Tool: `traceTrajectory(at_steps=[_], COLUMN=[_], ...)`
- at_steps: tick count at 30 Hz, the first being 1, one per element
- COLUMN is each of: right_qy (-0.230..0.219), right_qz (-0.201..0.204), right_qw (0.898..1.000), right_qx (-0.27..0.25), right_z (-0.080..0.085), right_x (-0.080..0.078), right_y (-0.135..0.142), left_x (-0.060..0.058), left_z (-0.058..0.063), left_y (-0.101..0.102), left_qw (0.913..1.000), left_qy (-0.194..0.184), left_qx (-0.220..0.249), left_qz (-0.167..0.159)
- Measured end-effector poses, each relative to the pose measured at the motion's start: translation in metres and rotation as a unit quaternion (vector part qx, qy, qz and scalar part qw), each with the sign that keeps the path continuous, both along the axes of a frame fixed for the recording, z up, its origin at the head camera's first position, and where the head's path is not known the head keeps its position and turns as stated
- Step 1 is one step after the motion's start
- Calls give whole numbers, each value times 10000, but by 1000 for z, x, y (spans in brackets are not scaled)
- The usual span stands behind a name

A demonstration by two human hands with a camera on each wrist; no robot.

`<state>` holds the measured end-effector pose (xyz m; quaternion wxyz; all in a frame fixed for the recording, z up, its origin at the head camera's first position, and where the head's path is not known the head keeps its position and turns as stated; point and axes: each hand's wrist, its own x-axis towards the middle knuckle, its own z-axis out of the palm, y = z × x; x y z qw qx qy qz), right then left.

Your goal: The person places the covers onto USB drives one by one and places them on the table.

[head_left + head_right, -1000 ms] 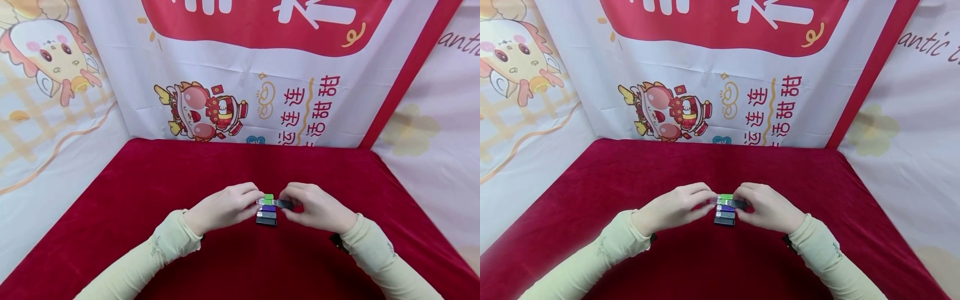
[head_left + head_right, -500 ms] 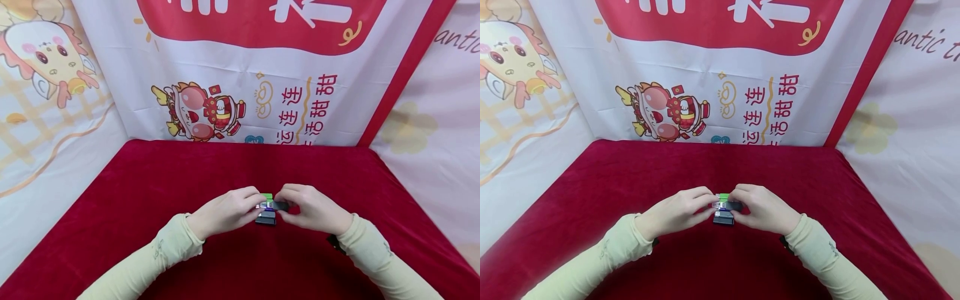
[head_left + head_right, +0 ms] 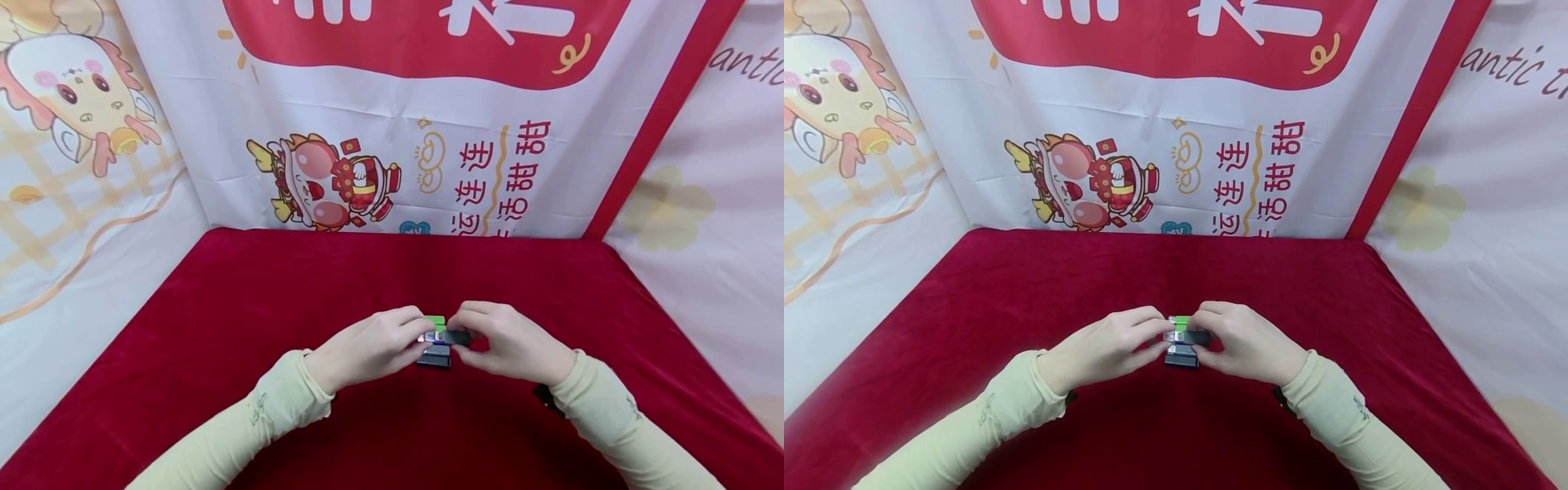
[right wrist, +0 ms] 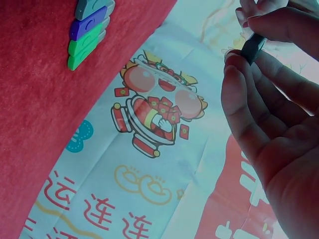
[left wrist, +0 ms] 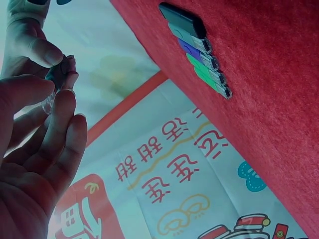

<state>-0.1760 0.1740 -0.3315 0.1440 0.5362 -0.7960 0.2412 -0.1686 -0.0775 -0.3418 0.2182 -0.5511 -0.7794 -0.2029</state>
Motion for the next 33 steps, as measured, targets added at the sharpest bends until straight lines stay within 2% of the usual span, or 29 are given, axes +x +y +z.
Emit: traceTrajectory(at_steps=[18, 26, 33], right_qy=[5, 67, 197], right_qz=[-29, -74, -112], right_qw=[10000, 9999, 9997], right_qx=[78, 77, 102], right_z=[-2, -2, -1], right_x=[2, 1, 1], right_y=[-4, -3, -1], left_x=[0, 2, 3], left_z=[-2, -1, -1], left_y=[0, 2, 3], left_qw=[9998, 9996, 9989], left_qy=[129, 132, 73], left_qx=[-139, -253, -303], left_qz=[-43, 70, 341])
